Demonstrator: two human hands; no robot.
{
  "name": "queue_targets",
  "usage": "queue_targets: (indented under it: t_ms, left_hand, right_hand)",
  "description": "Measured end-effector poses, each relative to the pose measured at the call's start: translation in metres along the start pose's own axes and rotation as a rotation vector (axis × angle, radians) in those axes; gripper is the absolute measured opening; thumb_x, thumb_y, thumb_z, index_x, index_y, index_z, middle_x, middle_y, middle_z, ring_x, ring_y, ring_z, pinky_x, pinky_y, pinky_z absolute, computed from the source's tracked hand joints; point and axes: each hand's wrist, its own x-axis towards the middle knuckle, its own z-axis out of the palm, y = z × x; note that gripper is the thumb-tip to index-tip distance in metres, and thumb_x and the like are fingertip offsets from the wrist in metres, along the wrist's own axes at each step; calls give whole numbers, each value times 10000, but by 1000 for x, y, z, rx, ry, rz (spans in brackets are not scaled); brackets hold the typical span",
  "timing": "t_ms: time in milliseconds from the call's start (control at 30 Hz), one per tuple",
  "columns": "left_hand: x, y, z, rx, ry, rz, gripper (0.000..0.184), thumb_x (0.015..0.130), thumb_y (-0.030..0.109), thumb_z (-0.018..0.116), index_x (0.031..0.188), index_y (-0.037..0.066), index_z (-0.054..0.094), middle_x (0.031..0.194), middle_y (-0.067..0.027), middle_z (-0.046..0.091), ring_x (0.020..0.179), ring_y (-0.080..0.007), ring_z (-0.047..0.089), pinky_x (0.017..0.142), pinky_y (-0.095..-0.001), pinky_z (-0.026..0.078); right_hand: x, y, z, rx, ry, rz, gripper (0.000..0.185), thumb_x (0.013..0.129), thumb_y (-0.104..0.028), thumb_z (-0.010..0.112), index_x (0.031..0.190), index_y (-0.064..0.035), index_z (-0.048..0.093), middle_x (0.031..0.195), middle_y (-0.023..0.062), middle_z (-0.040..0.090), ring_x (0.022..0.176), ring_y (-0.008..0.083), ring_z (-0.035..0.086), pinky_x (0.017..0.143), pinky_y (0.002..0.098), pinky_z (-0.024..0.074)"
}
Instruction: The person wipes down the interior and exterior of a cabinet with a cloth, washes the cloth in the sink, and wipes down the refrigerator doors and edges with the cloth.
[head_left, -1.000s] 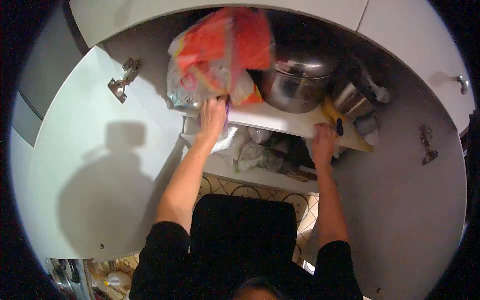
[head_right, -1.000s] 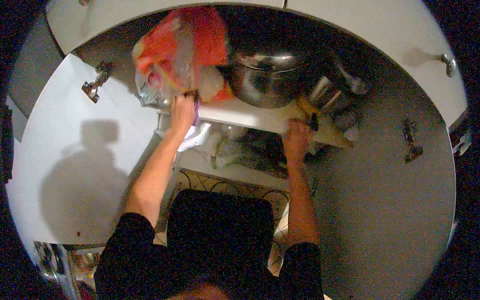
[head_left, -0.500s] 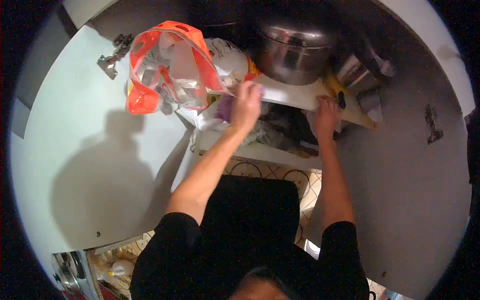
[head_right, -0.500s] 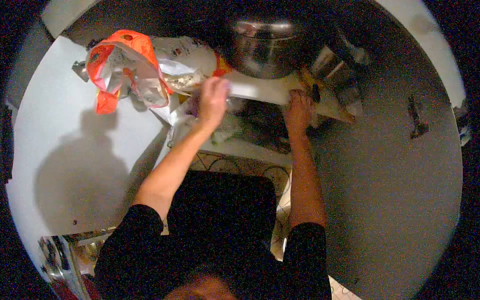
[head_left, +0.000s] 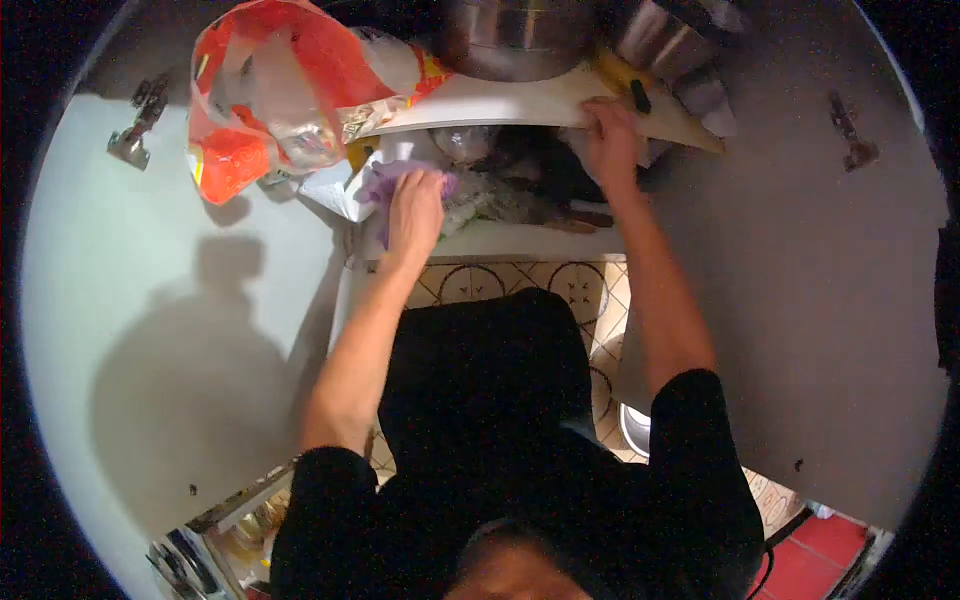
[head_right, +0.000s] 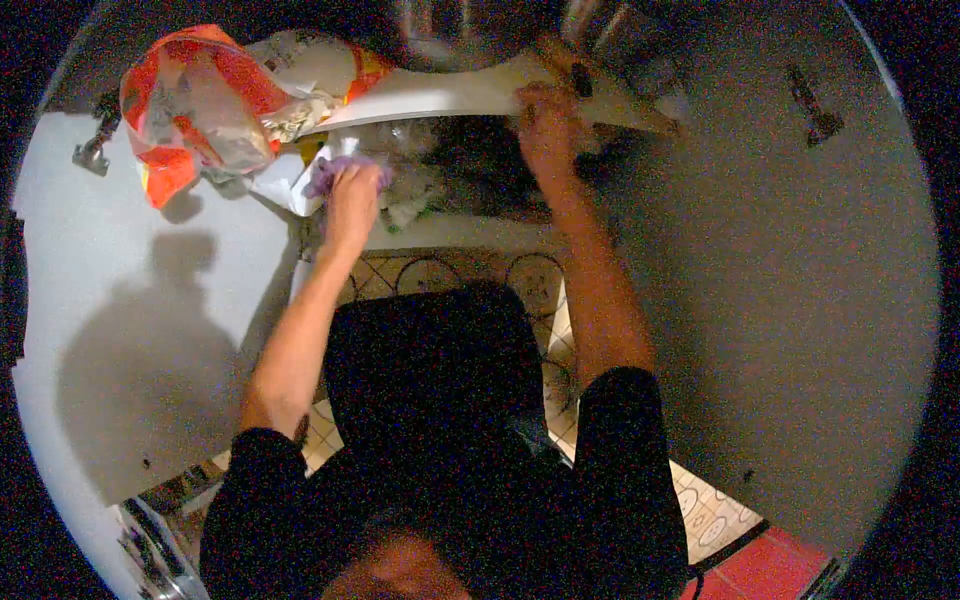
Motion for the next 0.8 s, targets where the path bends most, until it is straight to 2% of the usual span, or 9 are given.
queue_targets:
  t_ms: [33,167,267,367,467,533,633,700,800]
  left_hand:
    - [-13,3,8,-166,41,-148,192,904,150,507,966,10,624,920,-145,612,895,-298,592,828,-396,459]
    - [-39,35,39,-527,-111,-495,234,922,199,516,1064,32,599,936,-167,610,819,-290,590,743,-372,468]
    - [-80,69,59,-719,-278,-368,269,955,241,497,1097,29,580,944,-136,624,811,-242,583,728,-329,455]
    - [-116,40,58,-888,-315,-693,305,971,271,479,1145,33,558,973,-93,640,853,-197,585,769,-309,449]
    - [-175,-20,69,-819,-179,-700,300,960,251,506,1137,15,559,957,-62,629,856,-137,572,754,-275,453]
    - [-187,-26,60,-722,-210,-755,297,956,247,516,1122,5,563,934,-69,630,835,-131,574,734,-265,460]
    - [-188,-20,50,-818,-283,-870,300,954,246,520,1116,-2,565,910,-76,637,813,-136,583,719,-263,467]
    - [-179,-16,52,-814,-253,-755,304,952,248,524,1118,-3,565,901,-75,641,808,-143,592,715,-266,470]
    - [-193,-44,65,-784,-268,-814,303,952,242,524,1138,6,568,899,-60,631,812,-132,588,710,-256,468]
  right_hand:
    - [-15,-3,11,130,95,-10,311,804,-58,607,1113,-82,612,1098,131,608,996,329,578,908,427,447]
    - [-121,-109,8,1013,-441,879,461,875,-237,639,1295,-104,501,1137,54,589,1029,189,559,900,354,457]
    - [-194,-105,39,1357,-236,1265,486,876,-286,627,1293,-88,474,1112,69,577,1028,196,558,892,356,464]
    - [-212,-92,38,1389,-22,1565,408,892,-312,597,1219,-83,512,1099,59,580,974,217,578,854,364,481]
    - [-239,-30,77,805,92,1195,424,917,-148,531,1320,-58,439,1206,114,566,1114,273,547,922,403,467]
    - [-251,-13,111,244,-230,679,417,921,-179,518,1322,-92,444,1239,106,554,1121,292,547,902,423,487]
    - [-295,-11,158,-101,-546,168,411,912,-198,507,1315,-131,463,1291,101,526,1147,314,532,901,440,493]
    - [-296,-1,174,-167,-730,110,418,905,-207,498,1318,-145,468,1342,94,487,1190,315,500,933,436,474]
    - [-288,18,162,-233,-1065,360,449,898,-224,492,1340,-151,459,1421,78,415,1257,302,448,999,419,430]
